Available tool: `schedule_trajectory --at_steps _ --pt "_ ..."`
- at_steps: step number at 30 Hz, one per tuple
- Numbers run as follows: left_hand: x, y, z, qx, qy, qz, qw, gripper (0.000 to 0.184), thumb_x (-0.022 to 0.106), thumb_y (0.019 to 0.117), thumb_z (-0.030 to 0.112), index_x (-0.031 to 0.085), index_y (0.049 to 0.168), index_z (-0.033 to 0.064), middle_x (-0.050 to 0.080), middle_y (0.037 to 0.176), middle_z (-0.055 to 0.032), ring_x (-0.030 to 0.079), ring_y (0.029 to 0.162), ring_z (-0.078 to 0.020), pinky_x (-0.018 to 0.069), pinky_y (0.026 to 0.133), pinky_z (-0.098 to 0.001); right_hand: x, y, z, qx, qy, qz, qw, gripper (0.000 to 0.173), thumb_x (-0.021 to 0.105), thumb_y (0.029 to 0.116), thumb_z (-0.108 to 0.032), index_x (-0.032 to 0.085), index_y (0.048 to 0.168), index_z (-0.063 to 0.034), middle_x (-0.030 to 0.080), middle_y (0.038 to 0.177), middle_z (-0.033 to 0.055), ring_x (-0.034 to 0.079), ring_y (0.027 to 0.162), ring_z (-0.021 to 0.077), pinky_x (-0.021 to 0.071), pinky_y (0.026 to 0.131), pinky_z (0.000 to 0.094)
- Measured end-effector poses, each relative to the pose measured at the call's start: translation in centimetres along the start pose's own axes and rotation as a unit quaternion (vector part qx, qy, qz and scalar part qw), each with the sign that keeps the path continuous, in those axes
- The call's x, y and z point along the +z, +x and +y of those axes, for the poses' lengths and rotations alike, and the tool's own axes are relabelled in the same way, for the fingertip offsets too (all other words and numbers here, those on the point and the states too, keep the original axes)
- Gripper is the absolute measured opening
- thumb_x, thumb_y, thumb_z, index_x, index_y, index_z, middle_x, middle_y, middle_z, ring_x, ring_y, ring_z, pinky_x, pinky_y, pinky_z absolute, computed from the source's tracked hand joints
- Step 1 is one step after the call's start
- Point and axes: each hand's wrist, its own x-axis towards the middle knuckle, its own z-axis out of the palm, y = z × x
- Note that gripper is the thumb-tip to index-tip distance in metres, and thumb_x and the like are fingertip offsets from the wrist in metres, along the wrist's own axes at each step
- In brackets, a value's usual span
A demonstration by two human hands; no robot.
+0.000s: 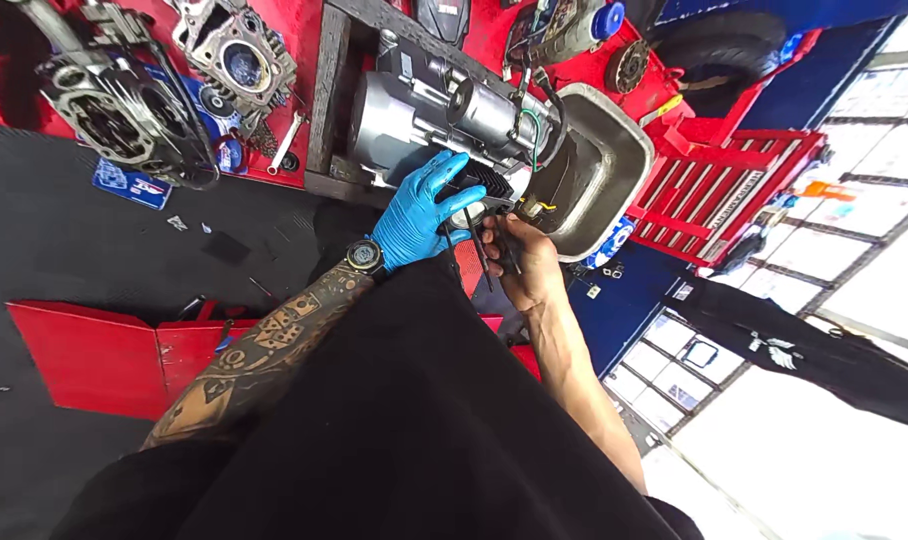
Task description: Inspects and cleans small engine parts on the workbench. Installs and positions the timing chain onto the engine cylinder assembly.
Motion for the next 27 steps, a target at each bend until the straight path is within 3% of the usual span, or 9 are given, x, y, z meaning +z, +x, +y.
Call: schedule_trajectory --at_steps 4,8,11,15,27 --pt "0.2 -0.1 -0.1 0.001 -0.005 0.000 1.000 0.060 0.075 0.0873 0.049 0.063 0.141 0.0238 0.048 0.151 -0.0273 0.040 0.146 -0.0435 0.0334 0.120 -0.0549 0.0 -0.1 -0.1 0.032 -0.003 0.008 0.999 0.044 0.031 0.1124 -0.035 0.060 0.095 -0.0071 0.069 0.087 0.0085 0.059 0.059 0.0121 0.0486 0.049 0.0238" --pt "0.1 -0.1 -0.2 0.001 0.003 -0.008 1.000 0.060 0.075 0.0877 0.050 0.063 0.141 0.0259 0.049 0.152 -0.0261 0.039 0.147 -0.0426 0.0338 0.119 -0.0542 0.4 0.5 0.2 0.010 0.034 0.026 0.999 0.045 0.034 0.1104 -0.037 0.053 0.079 -0.0117 0.066 0.075 0.0071 0.060 0.056 0.0151 0.0482 0.047 0.0259" --pt "0.2 -0.1 -0.2 0.012 0.019 0.006 1.000 0.059 0.073 0.0882 0.052 0.063 0.141 0.0268 0.048 0.153 -0.0249 0.039 0.146 -0.0431 0.0308 0.121 -0.0566 0.7 0.6 0.4 0.006 0.036 0.025 0.999 0.053 0.034 0.1115 -0.044 0.048 0.071 -0.0130 0.057 0.064 0.0035 0.053 0.049 0.0132 0.0441 0.044 0.0243" --pt "0.2 0.2 -0.6 0.042 0.032 0.008 0.999 0.063 0.074 0.0857 0.056 0.063 0.139 0.0243 0.049 0.152 -0.0256 0.040 0.145 -0.0442 0.0291 0.121 -0.0588 1.0 0.8 0.6 -0.006 0.049 0.039 0.998 0.053 0.034 0.1123 -0.043 0.046 0.070 -0.0136 0.050 0.059 0.0002 0.045 0.044 0.0095 0.0366 0.040 0.0210" --pt "0.0 0.5 -0.9 0.042 0.013 0.010 0.999 0.061 0.073 0.0857 0.058 0.066 0.136 0.0252 0.055 0.144 -0.0274 0.047 0.140 -0.0424 0.0352 0.118 -0.0547 1.1 0.7 2.6 -0.088 0.076 0.024 0.993 0.052 0.029 0.1127 -0.037 0.047 0.070 -0.0151 0.045 0.056 -0.0025 0.041 0.044 0.0077 0.0353 0.042 0.0202"
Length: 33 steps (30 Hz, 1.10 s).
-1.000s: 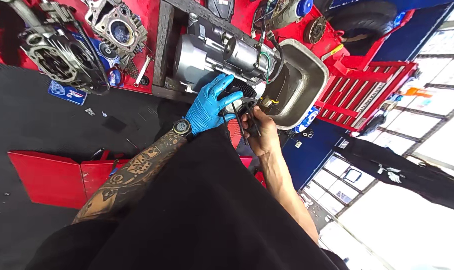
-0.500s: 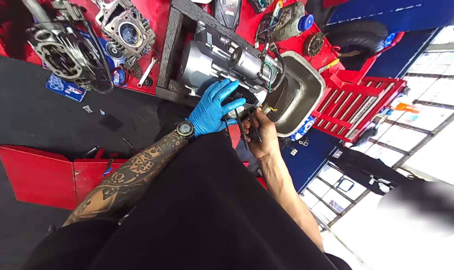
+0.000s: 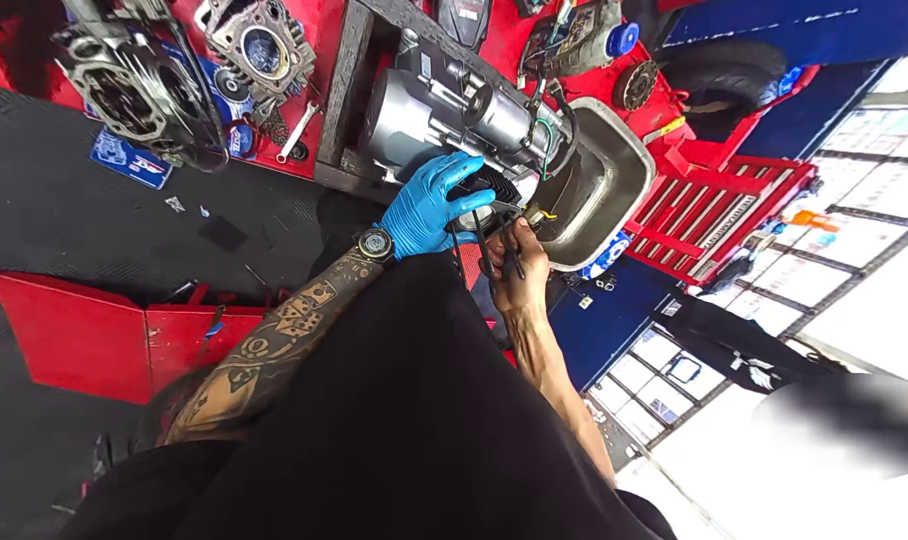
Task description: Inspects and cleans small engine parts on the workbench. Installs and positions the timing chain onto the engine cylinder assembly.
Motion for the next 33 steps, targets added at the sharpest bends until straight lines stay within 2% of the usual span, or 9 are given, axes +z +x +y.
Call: schedule_trajectory --at_steps 5,8,13,17,27,33 --pt "0.0 -0.1 0.0 0.001 0.002 0.005 1.000 0.061 0.070 0.0872 0.059 0.066 0.137 0.0250 0.055 0.144 -0.0272 0.048 0.140 -0.0423 0.0352 0.118 -0.0539 -0.1 0.1 0.3 -0.015 0.013 -0.010 1.000 0.051 0.029 0.1126 -0.036 0.047 0.069 -0.0149 0.043 0.055 -0.0026 0.040 0.043 0.0079 0.0350 0.041 0.0210" --pt "0.0 -0.1 -0.1 -0.001 0.008 0.002 1.000 0.062 0.073 0.0849 0.058 0.066 0.137 0.0259 0.055 0.144 -0.0263 0.048 0.140 -0.0417 0.0356 0.118 -0.0535 -0.1 0.1 0.7 -0.035 0.013 -0.017 0.999 0.051 0.028 0.1128 -0.036 0.047 0.070 -0.0148 0.042 0.055 -0.0029 0.040 0.043 0.0079 0.0358 0.042 0.0209" --pt "0.0 0.0 -0.1 -0.003 0.008 0.000 1.000 0.064 0.073 0.0832 0.061 0.066 0.136 0.0259 0.056 0.144 -0.0258 0.048 0.140 -0.0413 0.0359 0.118 -0.0531 -0.7 0.5 1.8 -0.112 0.012 -0.045 0.993 0.049 0.029 0.1117 -0.034 0.049 0.071 -0.0155 0.044 0.056 -0.0038 0.042 0.046 0.0070 0.0381 0.044 0.0208" --pt "0.1 0.0 -0.2 -0.002 0.005 0.005 1.000 0.064 0.074 0.0829 0.061 0.067 0.135 0.0252 0.056 0.144 -0.0264 0.048 0.140 -0.0414 0.0354 0.118 -0.0535 -1.3 0.6 3.0 -0.141 0.009 -0.050 0.989 0.047 0.032 0.1102 -0.036 0.050 0.072 -0.0164 0.045 0.059 -0.0039 0.043 0.048 0.0074 0.0394 0.045 0.0226" --pt "0.0 -0.1 -0.2 0.002 -0.001 0.003 1.000 0.063 0.074 0.0837 0.060 0.067 0.136 0.0248 0.056 0.143 -0.0269 0.048 0.139 -0.0413 0.0360 0.118 -0.0529 -0.8 0.7 3.8 -0.175 0.057 -0.055 0.981 0.043 0.035 0.1084 -0.032 0.052 0.072 -0.0161 0.047 0.059 -0.0043 0.045 0.048 0.0072 0.0408 0.045 0.0226" --pt "-0.2 0.0 -0.2 0.000 0.012 0.004 1.000 0.062 0.073 0.0850 0.060 0.068 0.135 0.0236 0.056 0.143 -0.0281 0.049 0.139 -0.0424 0.0366 0.118 -0.0531 -1.1 1.0 3.7 -0.181 0.037 -0.062 0.981 0.044 0.034 0.1088 -0.031 0.051 0.071 -0.0156 0.046 0.058 -0.0051 0.043 0.047 0.0061 0.0384 0.045 0.0212"
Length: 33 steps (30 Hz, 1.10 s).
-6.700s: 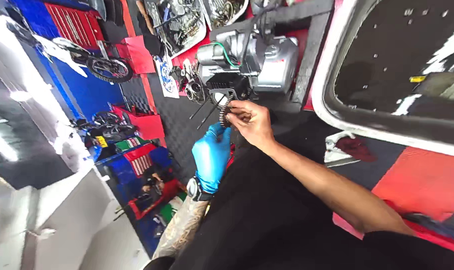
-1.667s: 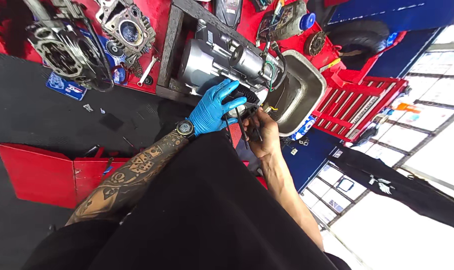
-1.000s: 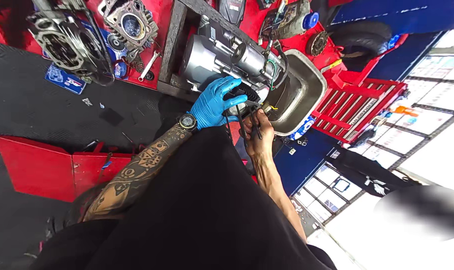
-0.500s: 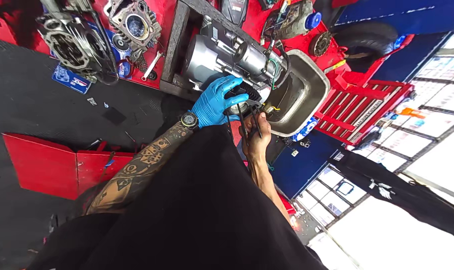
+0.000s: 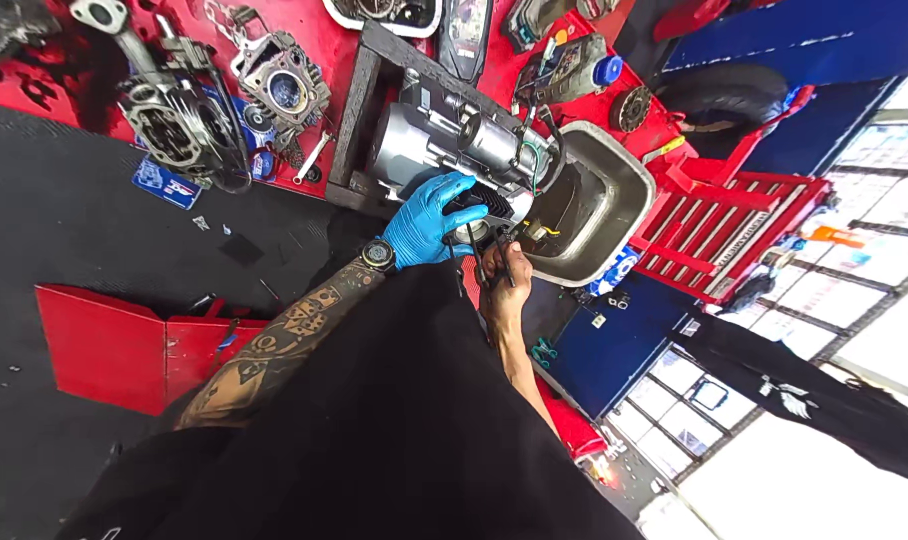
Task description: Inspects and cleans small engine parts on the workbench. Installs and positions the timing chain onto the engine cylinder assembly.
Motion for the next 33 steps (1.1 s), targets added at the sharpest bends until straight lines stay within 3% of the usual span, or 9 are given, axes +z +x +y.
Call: schedule_trajectory --at_steps 6,13,16,18,20,22,25,28,33 --pt "-0.1 -0.1 0.8 -0.031 0.005 -0.031 0.999 0.067 0.080 0.0827 0.054 0.063 0.139 0.0229 0.048 0.149 -0.0316 0.043 0.143 -0.0455 0.0343 0.120 -0.0554 0.3 0.0 -1.8 0.060 -0.020 0.034 0.997 0.048 0.025 0.1104 -0.027 0.052 0.074 -0.0122 0.054 0.064 -0.0006 0.049 0.052 0.0083 0.0419 0.047 0.0220" --pt "-1.3 -0.5 3.3 -0.084 0.036 -0.055 0.994 0.104 0.082 0.0777 0.060 0.040 0.154 0.0039 0.036 0.158 -0.0321 0.036 0.148 -0.0434 0.0309 0.122 -0.0536 -0.7 -0.6 -3.6 0.119 -0.030 -0.018 0.992 0.042 0.026 0.1113 -0.022 0.060 0.094 -0.0045 0.064 0.089 0.0063 0.064 0.074 0.0160 0.0577 0.066 0.0320" --pt "-2.6 -1.5 5.5 -0.155 0.060 -0.070 0.984 0.109 0.084 0.0761 0.059 0.035 0.157 0.0052 0.029 0.163 -0.0294 0.029 0.152 -0.0423 0.0286 0.123 -0.0553 -1.4 -0.7 -3.9 0.128 -0.031 -0.059 0.990 0.041 0.025 0.1116 -0.020 0.060 0.102 -0.0007 0.064 0.096 0.0095 0.066 0.083 0.0211 0.0613 0.074 0.0408" --pt "-4.1 -2.7 7.7 -0.232 0.084 -0.090 0.965 0.102 0.079 0.0832 0.056 0.033 0.158 0.0038 0.028 0.164 -0.0271 0.027 0.153 -0.0417 0.0278 0.123 -0.0571 -2.2 -0.7 -4.1 0.130 -0.045 -0.091 0.986 0.040 0.028 0.1116 -0.018 0.062 0.113 0.0032 0.065 0.106 0.0124 0.068 0.095 0.0238 0.0623 0.083 0.0462" --pt "-6.0 -4.0 10.5 -0.307 0.127 -0.107 0.937 0.084 0.069 0.0933 0.049 0.039 0.156 0.0022 0.039 0.160 -0.0245 0.035 0.150 -0.0403 0.0312 0.121 -0.0574 -3.0 -0.4 -4.2 0.141 -0.049 -0.119 0.982 0.039 0.032 0.1116 -0.018 0.061 0.125 0.0045 0.064 0.119 0.0149 0.067 0.103 0.0253 0.0621 0.087 0.0468" --pt "-7.6 -4.6 14.5 -0.358 0.167 -0.112 0.912 0.055 0.062 0.1004 0.039 0.058 0.142 0.0042 0.061 0.140 -0.0210 0.057 0.132 -0.0379 0.0435 0.112 -0.0564 -4.0 0.0 -4.3 0.153 -0.046 -0.155 0.975 0.039 0.036 0.1110 -0.019 0.058 0.134 0.0039 0.059 0.130 0.0172 0.066 0.112 0.0267 0.0615 0.090 0.0460" --pt "-8.2 -3.7 21.0 -0.365 0.109 -0.096 0.920 0.025 0.063 0.1013 0.027 0.077 0.115 0.0112 0.076 0.110 -0.0060 0.072 0.105 -0.0174 0.0582 0.094 -0.0390 -5.3 0.6 -4.3 0.151 -0.039 -0.208 0.966 0.041 0.041 0.1100 -0.020 0.055 0.141 0.0015 0.058 0.136 0.0173 0.065 0.117 0.0248 0.0609 0.093 0.0424" --pt "-5.5 -0.8 25.2 -0.383 -0.051 -0.066 0.920 0.030 0.066 0.0997 0.022 0.071 0.126 0.0073 0.073 0.122 -0.0027 0.070 0.111 -0.0121 0.0595 0.098 -0.0321 -6.3 1.0 -4.4 0.137 -0.046 -0.239 0.960 0.042 0.048 0.1082 -0.022 0.054 0.144 -0.0003 0.058 0.137 0.0176 0.066 0.117 0.0235 0.0607 0.095 0.0408" --pt "0.8 3.0 27.0 -0.486 -0.003 -0.052 0.872 0.060 0.068 0.0982 0.023 0.048 0.149 -0.0009 0.060 0.145 -0.0123 0.063 0.127 -0.0152 0.0548 0.107 -0.0308 -7.2 1.7 -3.9 0.096 -0.063 -0.262 0.958 0.042 0.059 0.1028 -0.026 0.059 0.138 -0.0022 0.066 0.121 0.0129 0.068 0.102 0.0166 0.0596 0.090 0.0341"
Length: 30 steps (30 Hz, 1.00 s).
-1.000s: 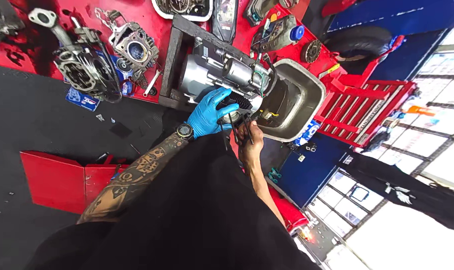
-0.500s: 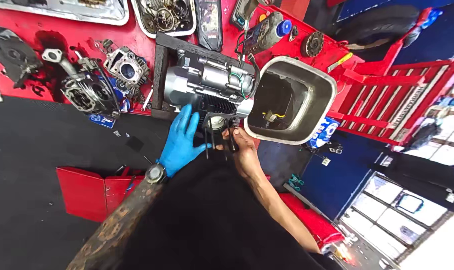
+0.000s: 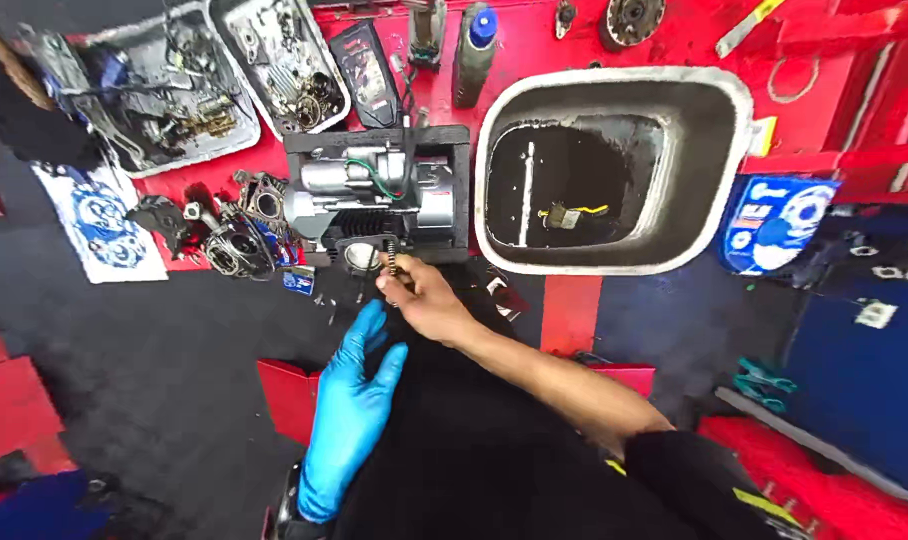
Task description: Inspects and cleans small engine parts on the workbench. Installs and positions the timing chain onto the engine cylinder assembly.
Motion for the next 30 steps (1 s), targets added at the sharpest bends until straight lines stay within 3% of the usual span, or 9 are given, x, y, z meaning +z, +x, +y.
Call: schedule_trajectory --at_steps 3,5,10,13,18,20,23,26,30 --pt "2.3 1.0 1.3 -0.032 0.051 0.036 0.998 0.059 0.066 0.0996 0.016 0.044 0.153 0.0009 0.059 0.146 -0.0117 0.063 0.126 -0.0113 0.0542 0.106 -0.0270 -0.6 0.2 0.4 -0.031 0.002 -0.005 1.000 0.040 0.062 0.1012 -0.027 0.063 0.132 -0.0016 0.068 0.120 0.0134 0.068 0.105 0.0170 0.0571 0.093 0.0357" --pt "3.5 1.6 1.4 -0.024 0.123 0.062 0.990 0.056 0.065 0.0999 0.016 0.047 0.150 0.0000 0.064 0.138 -0.0125 0.065 0.120 -0.0082 0.0542 0.104 -0.0261 -1.1 0.0 0.4 -0.036 0.006 -0.016 0.999 0.039 0.059 0.1030 -0.030 0.065 0.130 -0.0024 0.067 0.121 0.0145 0.067 0.110 0.0198 0.0554 0.098 0.0387" --pt "6.0 3.5 0.7 0.001 0.242 0.142 0.960 0.036 0.067 0.0992 0.020 0.064 0.130 0.0020 0.074 0.113 -0.0085 0.072 0.100 -0.0074 0.0583 0.094 -0.0290 -2.8 -0.1 0.4 -0.061 -0.002 -0.051 0.997 0.035 0.047 0.1074 -0.026 0.069 0.122 -0.0044 0.068 0.119 0.0137 0.064 0.113 0.0210 0.0517 0.098 0.0409" --pt "6.5 3.7 0.5 -0.012 0.259 0.172 0.950 0.033 0.067 0.0989 0.022 0.067 0.126 0.0040 0.076 0.108 -0.0068 0.073 0.096 -0.0082 0.0602 0.089 -0.0299 -3.4 0.0 0.7 -0.035 0.027 -0.079 0.996 0.038 0.042 0.1076 -0.020 0.068 0.131 -0.0071 0.067 0.129 0.0127 0.062 0.120 0.0198 0.0510 0.101 0.0419" --pt "7.6 3.8 -0.7 0.004 0.284 0.240 0.928 0.033 0.065 0.0995 0.024 0.069 0.126 0.0054 0.077 0.107 -0.0064 0.075 0.095 -0.0116 0.0615 0.087 -0.0329 -4.1 1.3 1.9 -0.025 0.057 -0.137 0.989 0.039 0.042 0.1046 -0.008 0.065 0.136 -0.0082 0.068 0.127 0.0108 0.068 0.111 0.0181 0.0583 0.096 0.0411" --pt "7.9 3.9 -0.8 0.010 0.297 0.258 0.920 0.032 0.064 0.0996 0.024 0.070 0.124 0.0054 0.077 0.105 -0.0069 0.075 0.092 -0.0133 0.0617 0.084 -0.0347 -4.2 1.6 2.0 -0.041 0.027 -0.144 0.988 0.038 0.045 0.1022 -0.006 0.065 0.134 -0.0085 0.070 0.118 0.0107 0.070 0.103 0.0174 0.0593 0.091 0.0397" --pt "8.1 3.9 -0.8 0.008 0.263 0.270 0.926 0.030 0.066 0.0988 0.023 0.069 0.122 0.0037 0.077 0.102 -0.0069 0.075 0.089 -0.0123 0.0614 0.082 -0.0331 -4.2 1.7 2.1 -0.061 0.012 -0.137 0.989 0.035 0.048 0.0997 -0.003 0.067 0.129 -0.0063 0.071 0.110 0.0112 0.070 0.095 0.0176 0.0600 0.087 0.0396" --pt "8.4 3.8 -1.3 0.029 0.150 0.287 0.946 0.036 0.068 0.0976 0.016 0.063 0.129 -0.0005 0.076 0.110 -0.0082 0.074 0.096 -0.0088 0.0613 0.087 -0.0266 -4.1 1.9 1.8 -0.068 0.008 -0.133 0.989 0.029 0.052 0.1018 -0.008 0.068 0.126 -0.0050 0.072 0.111 0.0108 0.071 0.096 0.0171 0.0603 0.089 0.0381" --pt "8.9 3.5 -1.9 0.038 0.099 0.277 0.955 0.040 0.065 0.0991 0.013 0.059 0.136 -0.0020 0.073 0.120 -0.0129 0.072 0.106 -0.0126 0.0598 0.095 -0.0299 -3.8 1.3 2.0 -0.085 0.028 -0.115 0.989 0.026 0.057 0.1008 -0.010 0.068 0.124 -0.0037 0.073 0.113 0.0098 0.071 0.099 0.0170 0.0607 0.090 0.0382"
